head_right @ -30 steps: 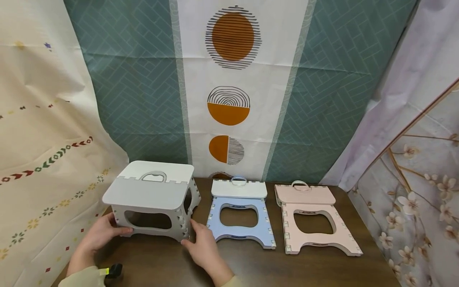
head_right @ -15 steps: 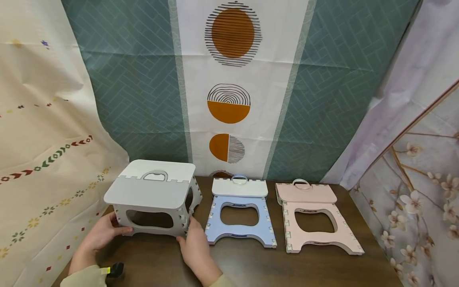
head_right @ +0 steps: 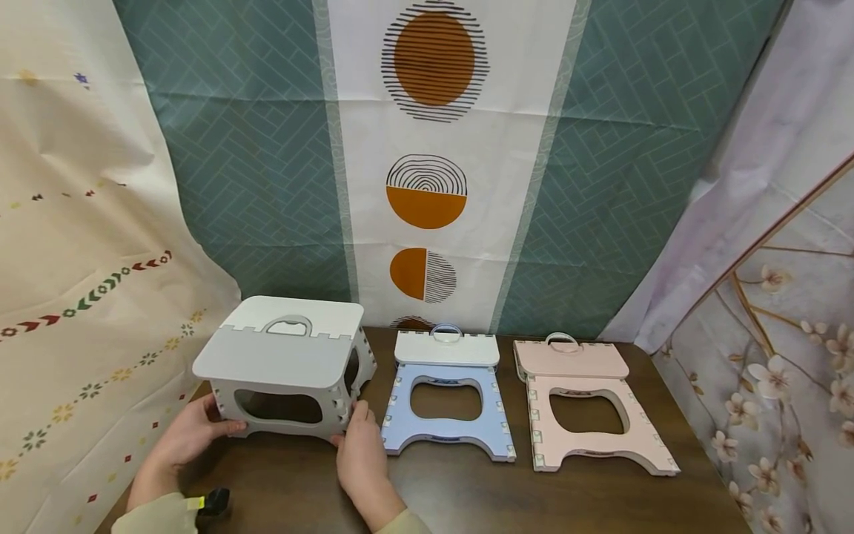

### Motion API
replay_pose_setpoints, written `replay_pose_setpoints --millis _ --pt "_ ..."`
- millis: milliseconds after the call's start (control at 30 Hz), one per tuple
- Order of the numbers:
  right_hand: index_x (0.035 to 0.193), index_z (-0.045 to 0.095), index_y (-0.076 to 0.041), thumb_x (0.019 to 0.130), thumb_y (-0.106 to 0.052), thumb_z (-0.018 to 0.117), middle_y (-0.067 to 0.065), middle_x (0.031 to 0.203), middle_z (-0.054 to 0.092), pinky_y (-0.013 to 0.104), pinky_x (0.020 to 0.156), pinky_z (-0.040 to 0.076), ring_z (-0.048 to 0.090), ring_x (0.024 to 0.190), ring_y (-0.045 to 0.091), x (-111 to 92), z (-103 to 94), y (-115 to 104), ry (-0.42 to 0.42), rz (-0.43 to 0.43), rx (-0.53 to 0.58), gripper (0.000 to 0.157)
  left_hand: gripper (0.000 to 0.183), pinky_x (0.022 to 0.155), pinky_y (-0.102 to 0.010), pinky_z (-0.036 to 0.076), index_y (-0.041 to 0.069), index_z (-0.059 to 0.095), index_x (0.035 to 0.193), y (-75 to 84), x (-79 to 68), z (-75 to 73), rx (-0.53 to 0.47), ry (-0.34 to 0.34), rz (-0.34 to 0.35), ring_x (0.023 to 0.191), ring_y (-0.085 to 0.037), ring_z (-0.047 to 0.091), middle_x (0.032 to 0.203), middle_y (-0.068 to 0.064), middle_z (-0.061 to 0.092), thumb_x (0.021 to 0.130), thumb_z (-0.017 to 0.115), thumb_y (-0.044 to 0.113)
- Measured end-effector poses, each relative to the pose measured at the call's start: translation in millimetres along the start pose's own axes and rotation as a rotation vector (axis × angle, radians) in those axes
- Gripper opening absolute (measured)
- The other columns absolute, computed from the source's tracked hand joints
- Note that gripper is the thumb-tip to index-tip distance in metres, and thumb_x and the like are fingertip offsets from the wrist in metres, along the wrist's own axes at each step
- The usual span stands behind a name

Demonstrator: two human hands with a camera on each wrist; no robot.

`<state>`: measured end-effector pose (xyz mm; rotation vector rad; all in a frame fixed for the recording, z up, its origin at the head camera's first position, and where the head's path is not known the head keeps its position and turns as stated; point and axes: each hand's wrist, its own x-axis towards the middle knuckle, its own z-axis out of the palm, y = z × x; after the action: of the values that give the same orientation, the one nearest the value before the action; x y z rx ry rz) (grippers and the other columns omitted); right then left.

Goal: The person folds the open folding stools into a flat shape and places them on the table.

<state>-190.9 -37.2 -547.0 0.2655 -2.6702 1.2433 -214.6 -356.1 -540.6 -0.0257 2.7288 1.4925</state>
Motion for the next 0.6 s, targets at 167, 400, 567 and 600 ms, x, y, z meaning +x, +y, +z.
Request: replay_pose_setpoints --millis 167,400,567,600 --pt "0.129 0.054 0.0 0.089 -0.013 0.088 0.019 0.114 0.067 0.047 0.075 0.058 0.071 0.09 0.037 0.2 0.9 -1.2 0.002 0.016 -0.036 0.054 0.058 0.074 -0.031 0.057 -0.013 0.059 0.132 -4.2 0.4 0.9 0.001 0.004 0.01 0.093 -0.02 0.068 0.109 -0.014 0.074 0.088 0.089 0.008" --pt "0.127 0.054 -0.001 0.089 -0.013 0.087 0.018 0.111 0.066 0.047 0.071 0.056 0.071 0.088 0.036 -0.1 5.3 -1.3 0.016 0.024 -0.073 0.051 0.062 0.077 -0.03 0.056 -0.013 0.058 0.136 -4.7 1.3 0.9 0.042 0.013 0.041 0.1 -0.024 0.067 0.116 -0.017 0.073 0.089 0.089 0.012" --pt "0.126 0.054 0.0 0.09 -0.009 0.086 0.018 0.11 0.066 0.046 0.071 0.056 0.071 0.088 0.035 -0.6 9.0 1.0 0.031 0.002 -0.096 0.049 0.058 0.077 -0.029 0.055 -0.012 0.059 0.133 -4.4 1.1 2.8 0.041 0.018 0.057 0.098 -0.021 0.067 0.115 -0.016 0.073 0.089 0.089 0.011" --pt "0.126 0.053 0.0 0.09 -0.008 0.086 0.019 0.11 0.066 0.045 0.071 0.056 0.071 0.087 0.035 -0.7 9.3 1.4 0.034 -0.004 -0.098 0.049 0.057 0.077 -0.029 0.055 -0.012 0.06 0.133 -4.7 1.1 3.3 0.035 0.017 0.061 0.097 -0.02 0.067 0.114 -0.016 0.073 0.089 0.089 0.01"
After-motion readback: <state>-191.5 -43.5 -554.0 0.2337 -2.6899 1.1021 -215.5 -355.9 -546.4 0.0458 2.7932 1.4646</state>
